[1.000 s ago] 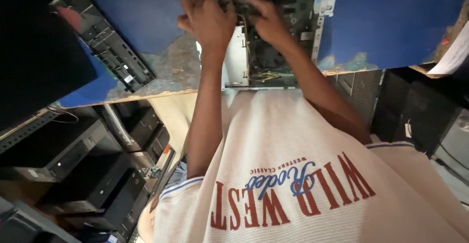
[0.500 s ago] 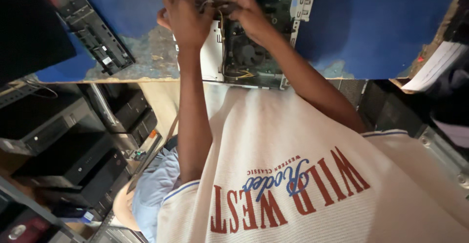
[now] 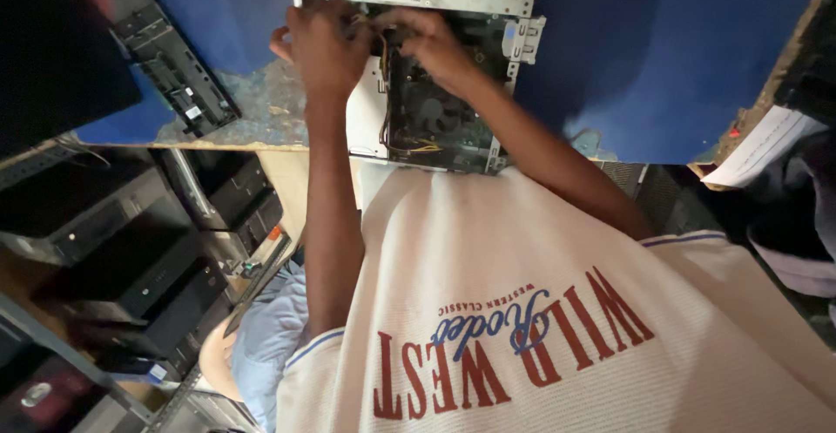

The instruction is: The person installs a hard drive into a computer case, connects the necessary cables, and then secures the side panel to close the case.

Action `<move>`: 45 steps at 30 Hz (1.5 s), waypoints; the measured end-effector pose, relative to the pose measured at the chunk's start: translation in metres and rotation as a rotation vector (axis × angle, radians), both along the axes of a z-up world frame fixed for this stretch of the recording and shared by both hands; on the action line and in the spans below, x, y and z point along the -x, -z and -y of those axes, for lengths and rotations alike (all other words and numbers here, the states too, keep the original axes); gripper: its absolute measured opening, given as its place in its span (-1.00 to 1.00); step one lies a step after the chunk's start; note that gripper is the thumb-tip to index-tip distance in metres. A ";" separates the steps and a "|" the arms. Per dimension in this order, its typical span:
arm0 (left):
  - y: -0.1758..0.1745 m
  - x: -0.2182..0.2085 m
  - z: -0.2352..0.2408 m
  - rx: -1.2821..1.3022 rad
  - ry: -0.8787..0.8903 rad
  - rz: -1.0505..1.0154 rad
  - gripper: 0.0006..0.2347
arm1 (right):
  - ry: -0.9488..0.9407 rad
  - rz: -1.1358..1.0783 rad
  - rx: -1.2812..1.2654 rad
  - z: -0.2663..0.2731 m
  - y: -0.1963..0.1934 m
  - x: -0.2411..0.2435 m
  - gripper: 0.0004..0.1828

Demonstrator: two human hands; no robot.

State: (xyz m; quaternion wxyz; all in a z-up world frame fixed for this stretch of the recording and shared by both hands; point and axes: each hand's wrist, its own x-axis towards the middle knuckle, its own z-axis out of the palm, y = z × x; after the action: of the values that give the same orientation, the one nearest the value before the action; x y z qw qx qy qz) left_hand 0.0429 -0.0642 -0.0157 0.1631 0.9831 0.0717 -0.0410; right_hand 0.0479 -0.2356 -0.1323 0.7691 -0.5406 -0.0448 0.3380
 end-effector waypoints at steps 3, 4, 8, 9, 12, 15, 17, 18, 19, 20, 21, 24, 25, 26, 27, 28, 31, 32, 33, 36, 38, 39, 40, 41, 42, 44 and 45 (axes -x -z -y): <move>0.008 0.002 0.009 -0.107 -0.104 -0.039 -0.85 | -0.016 0.309 0.071 0.007 -0.012 0.008 -0.42; 0.011 0.003 0.010 -0.125 -0.144 -0.026 -0.84 | -0.064 0.373 0.139 0.009 -0.018 0.010 -0.39; 0.033 0.006 0.021 -0.203 -0.215 0.110 -0.81 | -0.196 0.613 0.372 0.025 -0.046 0.033 -0.25; 0.037 0.004 0.021 -0.233 -0.219 0.176 -0.80 | -0.216 0.682 0.408 0.025 -0.053 0.036 -0.20; 0.048 -0.005 0.021 -0.271 -0.276 0.006 -0.84 | -0.174 0.870 0.515 0.026 -0.072 0.046 -0.01; 0.057 -0.012 0.022 -0.284 -0.415 -0.129 -0.80 | -0.251 0.761 0.530 0.026 -0.083 0.056 0.13; 0.059 -0.015 0.022 -0.214 -0.470 -0.183 -0.81 | -0.268 0.784 0.535 0.030 -0.086 0.056 0.16; 0.059 -0.016 0.022 -0.180 -0.498 -0.210 -0.82 | -0.277 0.796 0.537 0.032 -0.086 0.056 0.17; 0.058 -0.018 0.022 -0.203 -0.499 -0.205 -0.81 | -0.280 0.799 0.529 0.033 -0.086 0.054 0.18; 0.058 -0.020 0.022 -0.226 -0.501 -0.200 -0.81 | -0.284 0.802 0.521 0.034 -0.086 0.052 0.18; 0.056 -0.020 0.022 -0.252 -0.498 -0.199 -0.80 | -0.286 0.800 0.512 0.034 -0.086 0.052 0.19; 0.052 -0.019 0.022 -0.232 -0.490 -0.233 -0.82 | -0.290 0.820 0.506 0.034 -0.085 0.054 0.18; 0.052 -0.021 0.024 -0.238 -0.505 -0.250 -0.83 | -0.297 0.809 0.498 0.035 -0.085 0.054 0.17; 0.052 -0.022 0.024 -0.245 -0.519 -0.267 -0.83 | -0.305 0.799 0.491 0.036 -0.084 0.054 0.16; 0.052 -0.024 0.024 -0.250 -0.536 -0.282 -0.84 | -0.314 0.791 0.483 0.038 -0.083 0.053 0.15; 0.053 -0.024 0.025 -0.244 -0.525 -0.271 -0.83 | -0.295 0.810 0.486 0.040 -0.083 0.052 0.16; 0.052 -0.021 0.020 -0.259 -0.486 -0.253 -0.81 | -0.280 0.826 0.473 0.040 -0.085 0.054 0.17; 0.051 -0.020 0.018 -0.276 -0.467 -0.257 -0.82 | -0.304 0.804 0.464 0.040 -0.086 0.054 0.17; 0.051 -0.020 0.018 -0.290 -0.445 -0.260 -0.83 | -0.326 0.782 0.459 0.040 -0.086 0.052 0.17; 0.051 -0.022 0.017 -0.362 -0.402 -0.267 -0.82 | -0.312 0.758 0.421 0.041 -0.082 0.049 0.16; 0.054 -0.017 0.018 -0.351 -0.309 -0.223 -0.83 | -0.295 0.761 0.438 0.044 -0.078 0.055 0.14; 0.052 -0.016 0.013 -0.355 -0.270 -0.194 -0.83 | -0.285 0.771 0.434 0.041 -0.077 0.056 0.14; 0.050 -0.015 0.010 -0.354 -0.280 -0.231 -0.84 | -0.252 0.758 0.415 0.037 -0.077 0.058 0.13; 0.050 -0.015 0.007 -0.349 -0.290 -0.267 -0.84 | -0.218 0.745 0.400 0.034 -0.076 0.058 0.13; 0.050 -0.014 0.004 -0.344 -0.300 -0.303 -0.85 | -0.185 0.733 0.384 0.031 -0.075 0.059 0.12; 0.056 -0.018 0.002 -0.280 -0.370 -0.253 -0.86 | -0.073 0.683 0.365 0.030 -0.070 0.059 0.07; 0.057 -0.018 -0.003 -0.253 -0.412 -0.229 -0.86 | -0.021 0.659 0.345 0.027 -0.070 0.061 0.05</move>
State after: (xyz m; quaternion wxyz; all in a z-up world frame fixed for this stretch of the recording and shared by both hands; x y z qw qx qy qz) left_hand 0.0605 -0.0612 -0.0727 0.0347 0.9493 0.2929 -0.1084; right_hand -0.0131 -0.2627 -0.0624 0.6073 -0.7417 -0.2382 0.1562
